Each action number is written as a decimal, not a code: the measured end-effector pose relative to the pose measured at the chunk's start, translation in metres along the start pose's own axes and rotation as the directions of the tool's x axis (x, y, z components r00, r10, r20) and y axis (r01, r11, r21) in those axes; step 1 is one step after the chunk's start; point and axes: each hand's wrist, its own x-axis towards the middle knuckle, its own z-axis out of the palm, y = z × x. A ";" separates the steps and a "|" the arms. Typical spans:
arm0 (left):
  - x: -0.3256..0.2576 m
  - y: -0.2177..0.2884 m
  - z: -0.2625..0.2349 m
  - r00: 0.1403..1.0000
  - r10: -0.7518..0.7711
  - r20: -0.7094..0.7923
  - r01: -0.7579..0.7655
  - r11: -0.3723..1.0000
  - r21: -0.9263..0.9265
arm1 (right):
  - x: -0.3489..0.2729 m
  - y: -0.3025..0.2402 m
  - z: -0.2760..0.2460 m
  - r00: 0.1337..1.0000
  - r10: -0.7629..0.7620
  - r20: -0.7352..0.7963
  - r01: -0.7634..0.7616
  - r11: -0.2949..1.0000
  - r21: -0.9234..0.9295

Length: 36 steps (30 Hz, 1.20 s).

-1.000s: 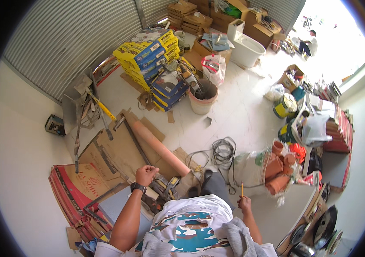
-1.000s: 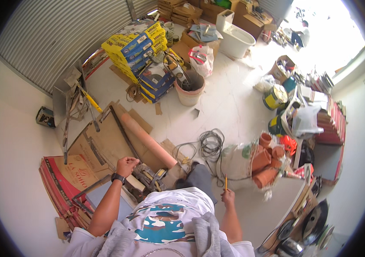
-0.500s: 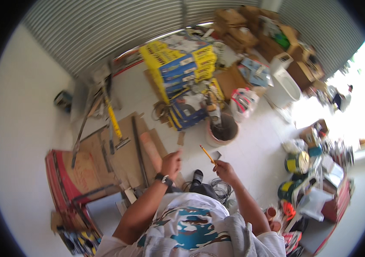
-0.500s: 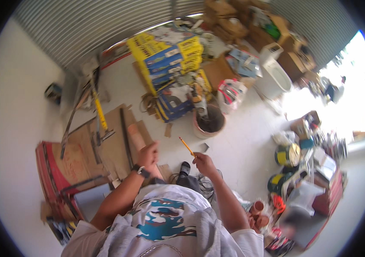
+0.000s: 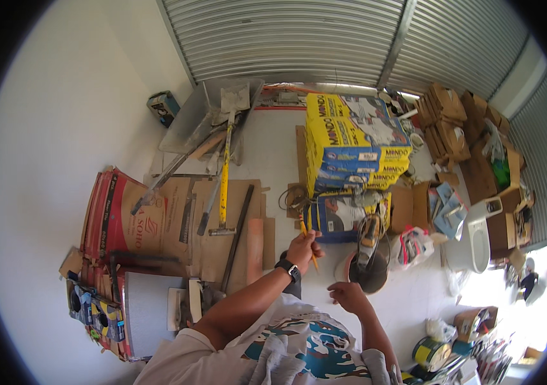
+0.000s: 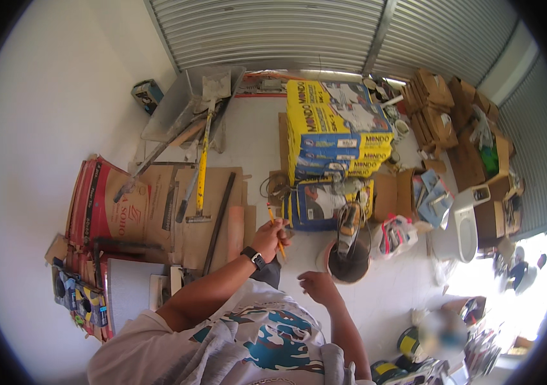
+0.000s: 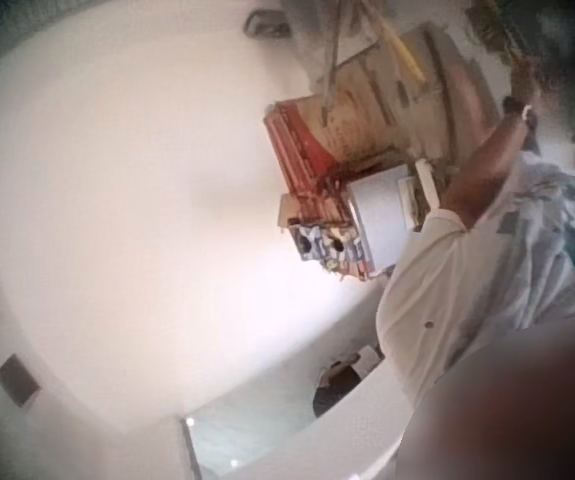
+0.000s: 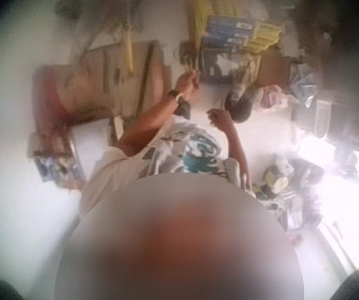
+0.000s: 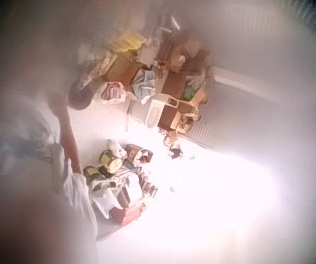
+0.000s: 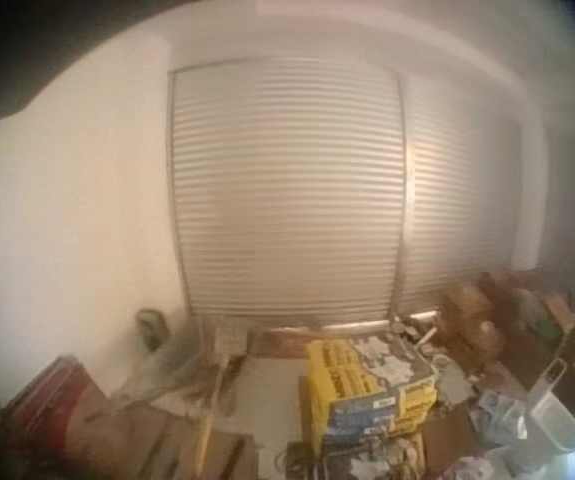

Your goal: The person sits on a tiled bathroom floor and uses a tape measure and spirit level to measure distances around a central drain, marking the tiles with a pencil. The person then moves to a storage area, opens a cardboard box, and removes a white toilet seat cover.

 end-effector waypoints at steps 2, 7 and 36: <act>0.023 0.028 0.000 0.999 0.028 -0.029 -0.030 0.997 -0.066 | 0.017 0.001 -0.023 0.981 0.130 -0.141 -0.137 0.990 -0.038; 0.060 0.066 0.002 1.000 0.011 0.011 -0.009 0.990 -0.139 | 0.089 -0.024 -0.071 0.916 -0.372 -0.147 0.370 0.928 -0.045; 0.035 0.094 -0.041 0.789 0.245 -0.563 -0.214 0.969 0.122 | 0.266 -0.062 -0.263 0.958 -0.268 0.105 0.287 0.849 -0.444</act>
